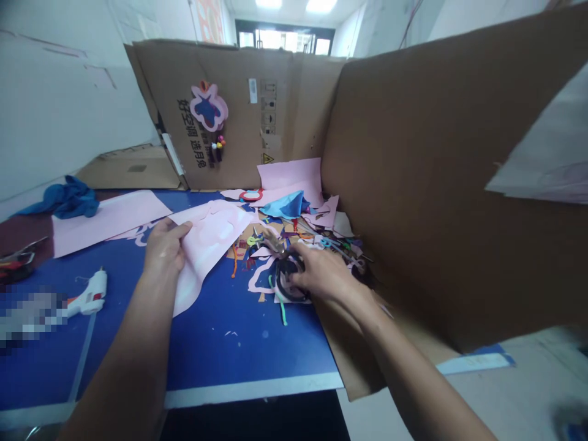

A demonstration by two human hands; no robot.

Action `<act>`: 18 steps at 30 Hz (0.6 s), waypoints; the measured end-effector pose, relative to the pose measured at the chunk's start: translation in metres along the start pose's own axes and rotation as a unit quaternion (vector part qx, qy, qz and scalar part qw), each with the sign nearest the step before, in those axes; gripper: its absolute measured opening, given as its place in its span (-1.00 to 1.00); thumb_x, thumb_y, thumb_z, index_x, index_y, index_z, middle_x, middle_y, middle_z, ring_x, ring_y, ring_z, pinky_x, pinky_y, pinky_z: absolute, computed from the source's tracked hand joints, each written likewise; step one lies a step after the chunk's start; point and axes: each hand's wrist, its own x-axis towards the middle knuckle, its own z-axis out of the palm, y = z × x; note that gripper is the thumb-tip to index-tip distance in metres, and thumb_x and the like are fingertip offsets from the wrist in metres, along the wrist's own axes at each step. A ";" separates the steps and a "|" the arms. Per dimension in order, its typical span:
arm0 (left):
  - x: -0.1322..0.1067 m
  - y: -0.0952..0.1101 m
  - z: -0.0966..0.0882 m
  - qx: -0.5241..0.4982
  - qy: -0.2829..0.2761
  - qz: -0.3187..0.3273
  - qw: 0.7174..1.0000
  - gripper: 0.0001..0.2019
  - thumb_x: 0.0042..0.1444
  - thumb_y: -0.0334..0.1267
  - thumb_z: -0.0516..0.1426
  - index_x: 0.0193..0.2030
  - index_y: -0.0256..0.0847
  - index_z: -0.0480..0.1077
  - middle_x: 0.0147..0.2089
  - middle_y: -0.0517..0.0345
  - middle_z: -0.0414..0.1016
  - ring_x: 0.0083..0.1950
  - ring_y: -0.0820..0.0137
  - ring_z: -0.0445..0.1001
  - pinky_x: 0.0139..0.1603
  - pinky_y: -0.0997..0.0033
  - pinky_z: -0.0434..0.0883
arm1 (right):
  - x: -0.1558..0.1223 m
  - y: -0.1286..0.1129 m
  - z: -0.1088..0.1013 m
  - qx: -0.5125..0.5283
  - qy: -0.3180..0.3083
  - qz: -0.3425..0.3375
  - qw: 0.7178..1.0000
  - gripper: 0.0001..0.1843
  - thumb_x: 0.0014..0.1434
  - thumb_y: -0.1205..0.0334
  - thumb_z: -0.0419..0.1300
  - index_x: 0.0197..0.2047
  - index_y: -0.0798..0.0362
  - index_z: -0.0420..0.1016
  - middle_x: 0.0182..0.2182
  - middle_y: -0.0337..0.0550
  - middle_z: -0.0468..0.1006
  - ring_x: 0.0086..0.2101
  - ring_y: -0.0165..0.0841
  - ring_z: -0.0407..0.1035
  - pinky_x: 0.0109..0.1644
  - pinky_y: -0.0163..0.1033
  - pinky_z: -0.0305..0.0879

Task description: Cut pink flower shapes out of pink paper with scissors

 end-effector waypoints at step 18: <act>-0.012 0.006 0.009 0.068 -0.117 -0.128 0.982 -0.46 -0.23 -0.46 0.38 0.00 -0.21 0.51 -0.32 0.07 0.67 -0.37 0.22 0.65 -0.31 0.29 0.59 | -0.065 -0.036 0.021 0.042 -0.098 -0.103 0.989 -0.48 0.14 0.30 0.28 0.19 -0.08 0.50 -0.06 -0.04 0.64 -0.17 -0.15 0.53 -0.17 -0.19 0.23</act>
